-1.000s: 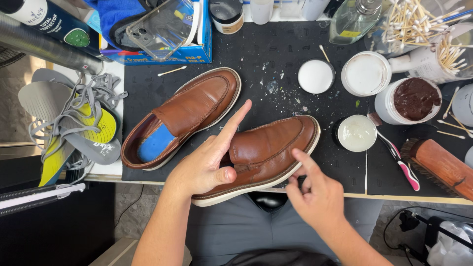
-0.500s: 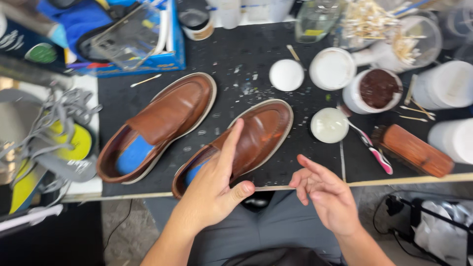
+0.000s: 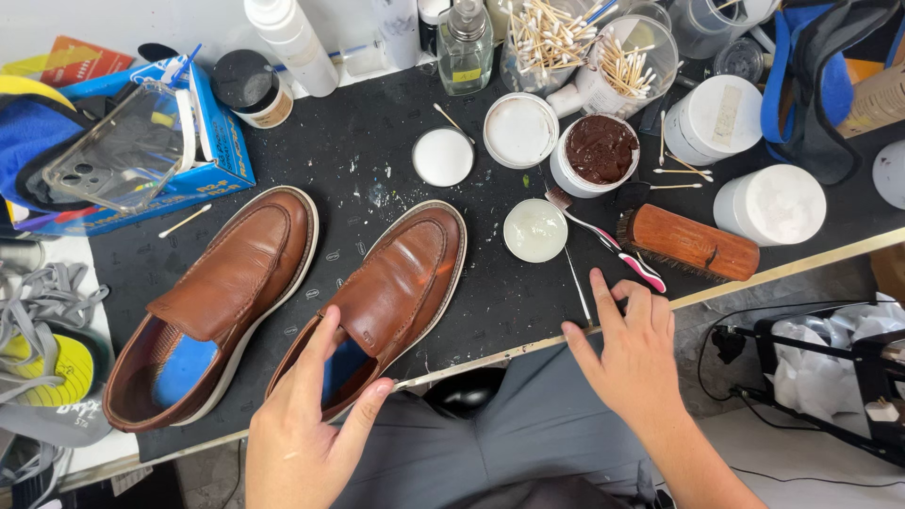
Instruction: The person cleans a pair of brown leather loafers by hand, rubbing the uppers, soles, and sides with a white substance from a small container. They rotate the shoes to access different areas and use a cotton swab to clean the stitching.
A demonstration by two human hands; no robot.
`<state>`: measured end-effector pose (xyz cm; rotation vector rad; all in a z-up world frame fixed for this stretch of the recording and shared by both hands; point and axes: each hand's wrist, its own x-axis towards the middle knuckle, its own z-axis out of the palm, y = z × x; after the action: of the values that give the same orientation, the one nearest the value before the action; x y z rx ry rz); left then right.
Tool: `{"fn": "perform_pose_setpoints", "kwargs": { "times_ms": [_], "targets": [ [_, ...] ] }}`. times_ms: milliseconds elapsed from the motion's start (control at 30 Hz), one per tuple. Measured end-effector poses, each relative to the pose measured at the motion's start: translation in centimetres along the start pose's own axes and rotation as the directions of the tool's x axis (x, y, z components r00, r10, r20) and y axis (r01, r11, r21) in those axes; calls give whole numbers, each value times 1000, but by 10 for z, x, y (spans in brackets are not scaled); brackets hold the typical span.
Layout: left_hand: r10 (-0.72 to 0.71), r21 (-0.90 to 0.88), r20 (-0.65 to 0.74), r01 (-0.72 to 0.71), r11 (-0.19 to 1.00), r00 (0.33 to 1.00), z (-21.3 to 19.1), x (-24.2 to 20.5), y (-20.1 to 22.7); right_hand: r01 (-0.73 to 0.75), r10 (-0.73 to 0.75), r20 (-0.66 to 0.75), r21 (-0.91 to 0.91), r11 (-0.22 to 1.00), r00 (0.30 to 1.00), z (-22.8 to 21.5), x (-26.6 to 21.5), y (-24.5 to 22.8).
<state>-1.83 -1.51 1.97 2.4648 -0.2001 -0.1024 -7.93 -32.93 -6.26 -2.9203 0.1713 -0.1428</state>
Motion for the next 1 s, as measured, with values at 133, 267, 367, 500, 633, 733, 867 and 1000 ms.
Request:
{"fn": "perform_pose_setpoints", "kwargs": {
  "times_ms": [133, 267, 367, 500, 633, 733, 867, 1000],
  "targets": [
    [58, -168, -196, -92, 981, 979, 2, -10, -1, 3, 1, -31, 118, 993, 1000, -6, -10, -14],
    [80, -147, -377, -145, 979, 923, 0, -20, -20, 55, -25, -95, 330, 942, 995, -4, -5, -13],
    [92, -135, -424, -163, 977, 901, 5, -36, -42, 135, -80, -172, 340, 931, 982, 4, 11, -9],
    [113, -282, -588, -334, 899, 801, 28, -56, -80, 160, -120, -179, 229, 960, 976, 10, 42, -11],
    [44, -233, -580, -218, 948, 813, 58, -80, -101, 196, -175, -154, 137, 971, 973, 10, 62, -16],
    [-69, -231, -467, -47, 972, 882, 70, -84, -109, 213, -198, -144, 100, 972, 970, 14, 69, -13],
    [-20, -91, -375, -15, 996, 927, 67, -71, -115, 235, -222, -138, 88, 968, 965, 19, 66, -5],
    [-39, -72, -303, 18, 997, 952, 55, -55, -117, 231, -220, -140, 72, 970, 966, 21, 66, -2]
  ]
}}
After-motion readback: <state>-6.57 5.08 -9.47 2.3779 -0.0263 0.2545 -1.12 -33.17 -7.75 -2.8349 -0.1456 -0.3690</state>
